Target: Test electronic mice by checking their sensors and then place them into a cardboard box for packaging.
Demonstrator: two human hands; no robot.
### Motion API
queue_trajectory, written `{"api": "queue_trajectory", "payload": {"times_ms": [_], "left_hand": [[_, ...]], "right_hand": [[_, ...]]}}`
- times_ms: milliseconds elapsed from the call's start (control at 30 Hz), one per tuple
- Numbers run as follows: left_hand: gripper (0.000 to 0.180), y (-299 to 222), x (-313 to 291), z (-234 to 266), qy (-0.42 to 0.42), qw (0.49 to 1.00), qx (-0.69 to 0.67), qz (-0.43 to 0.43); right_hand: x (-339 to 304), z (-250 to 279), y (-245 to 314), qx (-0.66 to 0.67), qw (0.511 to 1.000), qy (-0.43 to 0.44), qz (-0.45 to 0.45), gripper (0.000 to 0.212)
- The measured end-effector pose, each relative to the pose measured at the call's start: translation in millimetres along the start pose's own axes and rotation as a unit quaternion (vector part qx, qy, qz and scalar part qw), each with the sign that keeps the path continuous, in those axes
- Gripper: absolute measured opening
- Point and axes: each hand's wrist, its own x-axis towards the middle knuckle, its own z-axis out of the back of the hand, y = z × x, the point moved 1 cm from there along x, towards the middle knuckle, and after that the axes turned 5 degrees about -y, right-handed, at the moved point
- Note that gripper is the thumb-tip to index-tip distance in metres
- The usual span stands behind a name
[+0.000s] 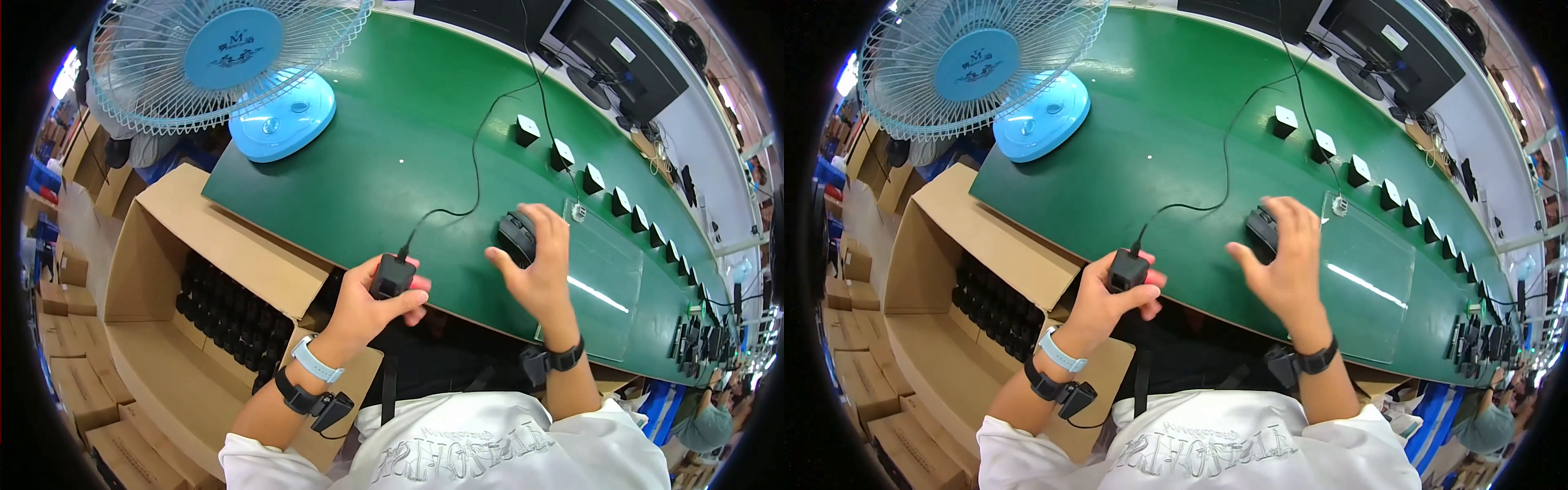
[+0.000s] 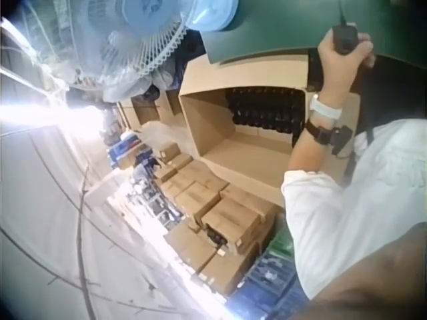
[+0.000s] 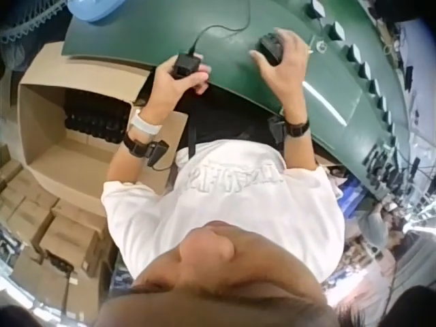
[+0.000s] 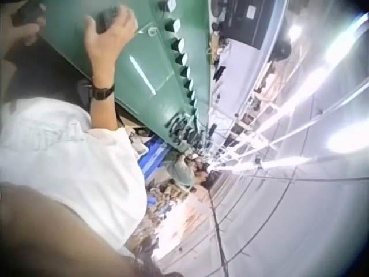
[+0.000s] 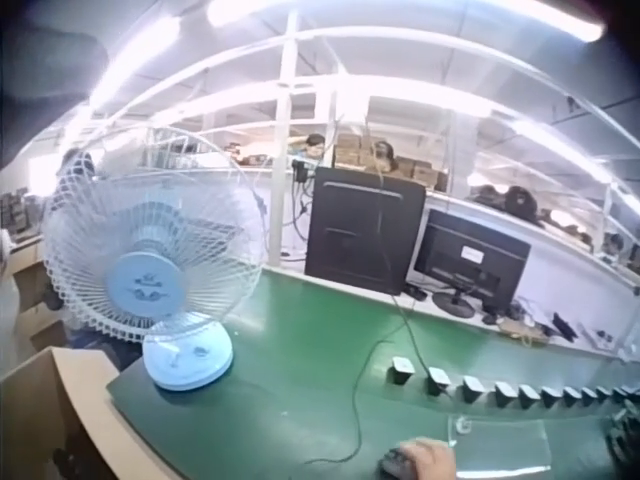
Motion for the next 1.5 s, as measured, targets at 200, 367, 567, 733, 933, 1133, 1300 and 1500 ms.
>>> {"api": "queue_trajectory", "payload": {"times_ms": [200, 367, 567, 733, 933, 1133, 1300, 1500], "left_hand": [[0.057, -1, 4, -1, 0.077, 0.973, -0.218, 0.015], [0.055, 6, 3, -12, 0.067, 0.983, -0.168, 0.035], [0.060, 12, 0, -11, -0.005, 0.996, -0.070, -0.054], [0.068, 12, 3, -7, 0.043, 0.990, -0.132, -0.037], [0.067, 2, 3, -11, 0.093, 0.979, -0.183, -0.015], [0.044, 1, 9, -3, 0.034, 0.974, -0.226, 0.008], [0.030, 9, 4, -2, 0.020, 0.986, -0.164, 0.017], [0.032, 16, 0, -7, 0.050, 0.988, 0.020, -0.147]], "right_hand": [[-12, -9, -3, 0.125, 0.977, 0.081, -0.154, 0.061], [-34, -36, 55, 0.607, 0.725, 0.065, -0.319, 0.050], [-23, -47, 81, 0.603, 0.725, 0.086, -0.321, 0.055], [-32, -39, 84, 0.481, 0.855, 0.076, -0.180, 0.068], [-30, -31, 80, 0.403, 0.915, 0.004, -0.019, 0.076], [-10, -3, 13, 0.206, 0.970, 0.081, -0.099, 0.059], [-17, 1, -26, -0.007, 0.991, 0.099, -0.094, 0.056], [-22, 3, 15, -0.072, 0.997, 0.003, 0.038, 0.052]]}}
